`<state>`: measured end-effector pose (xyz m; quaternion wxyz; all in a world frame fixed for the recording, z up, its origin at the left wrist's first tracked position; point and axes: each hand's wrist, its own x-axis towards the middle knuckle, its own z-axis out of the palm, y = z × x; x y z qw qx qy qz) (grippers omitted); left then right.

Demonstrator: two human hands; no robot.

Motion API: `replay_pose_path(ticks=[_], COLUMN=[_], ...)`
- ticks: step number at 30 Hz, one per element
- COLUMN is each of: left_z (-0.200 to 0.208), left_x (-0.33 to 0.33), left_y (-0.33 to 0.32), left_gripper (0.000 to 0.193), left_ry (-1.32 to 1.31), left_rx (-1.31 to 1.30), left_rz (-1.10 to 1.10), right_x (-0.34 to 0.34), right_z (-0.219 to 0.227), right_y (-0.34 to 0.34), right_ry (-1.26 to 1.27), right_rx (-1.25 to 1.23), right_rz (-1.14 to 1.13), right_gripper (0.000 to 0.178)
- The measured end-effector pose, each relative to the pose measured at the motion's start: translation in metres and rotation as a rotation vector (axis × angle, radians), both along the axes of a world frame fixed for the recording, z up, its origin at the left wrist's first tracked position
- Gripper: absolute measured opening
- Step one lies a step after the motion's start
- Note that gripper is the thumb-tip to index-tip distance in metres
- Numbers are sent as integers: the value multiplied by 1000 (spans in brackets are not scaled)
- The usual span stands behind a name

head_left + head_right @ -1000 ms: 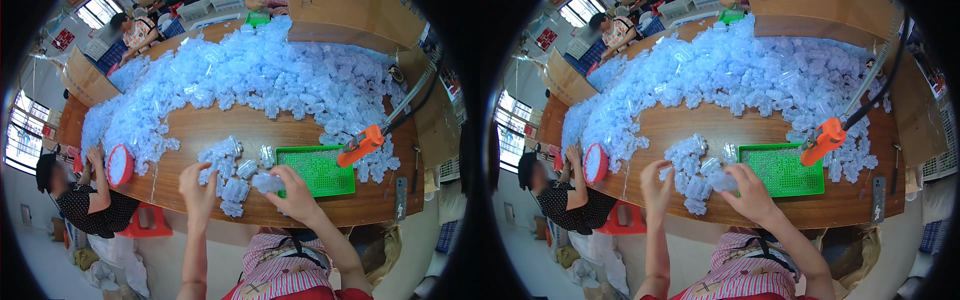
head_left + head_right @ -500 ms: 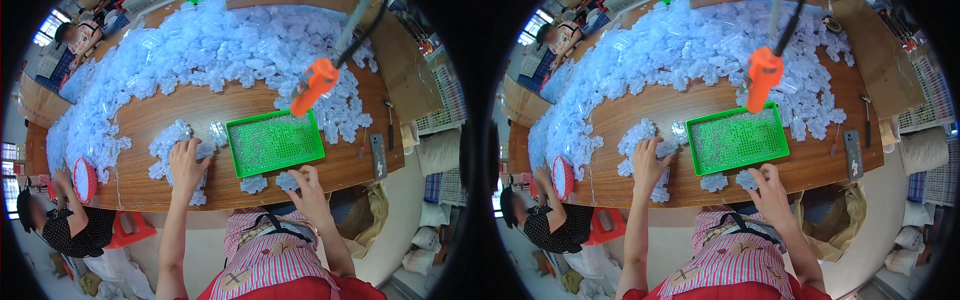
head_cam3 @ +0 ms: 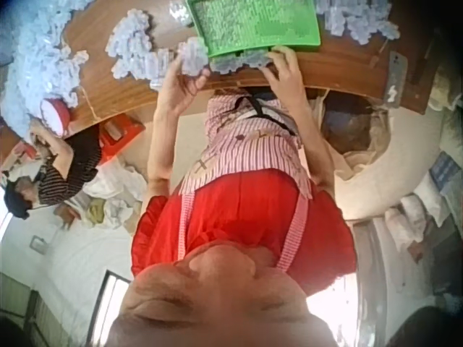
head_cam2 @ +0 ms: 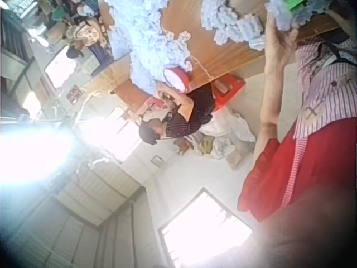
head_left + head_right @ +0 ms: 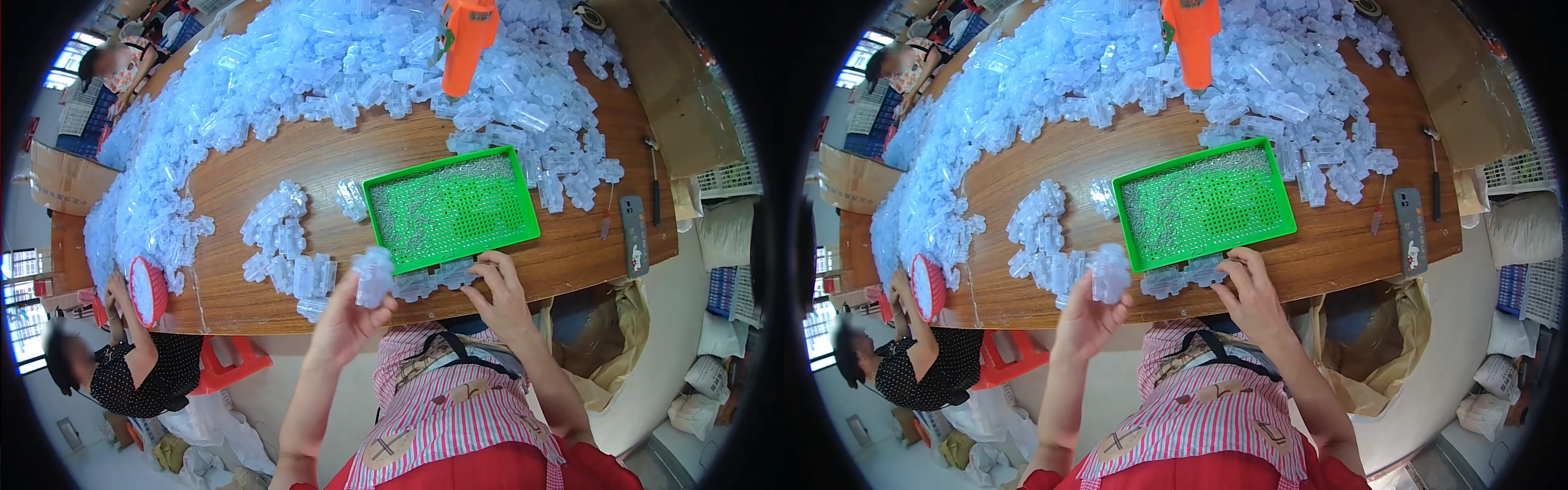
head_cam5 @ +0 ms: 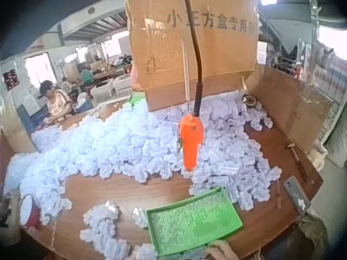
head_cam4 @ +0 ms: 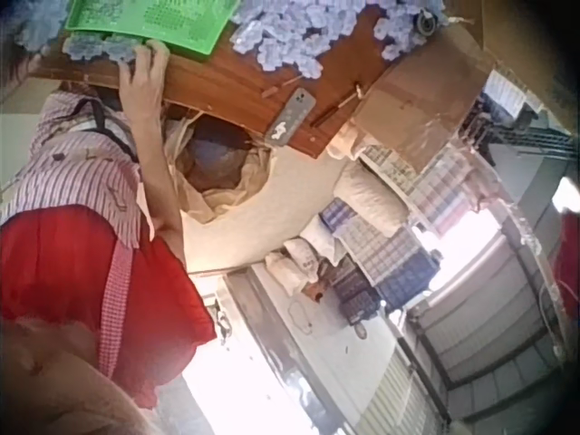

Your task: The person picks up a plastic housing and places it on the table, then gathers metal pins from a green tray. They insert the pins into the housing one at a time and set the assembled unit aside.

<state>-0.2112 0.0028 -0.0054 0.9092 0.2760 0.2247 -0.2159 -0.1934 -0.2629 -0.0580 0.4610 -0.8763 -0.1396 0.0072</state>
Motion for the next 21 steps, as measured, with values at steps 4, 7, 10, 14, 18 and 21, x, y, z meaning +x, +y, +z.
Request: replay_pose_path(ticks=[4, 7, 10, 14, 18, 21], left_z=[0, -2, -2, -5, -8, -7], left_x=[0, 4, 6, 2, -22, -21], left_y=[-22, -37, -53, -70, -72, -67], left_gripper=[50, 56, 58, 58, 47, 39], left_ry=[156, 177, 203, 144, -272, -406], left_rx=[-111, -83, 37, 90, 1048, 1751], left_rz=[-187, -334, -466, -554, -655, -619], right_x=[2, -3, -4, -14, -19, -19], right_z=[26, 51, 70, 45, 19, -3], right_y=[-4, -6, -6, -6, -28, -48], right_ry=[-72, 184, 476, 577, 615, 444], right_rx=[-54, 312, 538, 623, 773, 668], right_rz=[-22, -60, 39, 8, -303, -491], right_gripper=[30, 37, 47, 41, 30, 31])
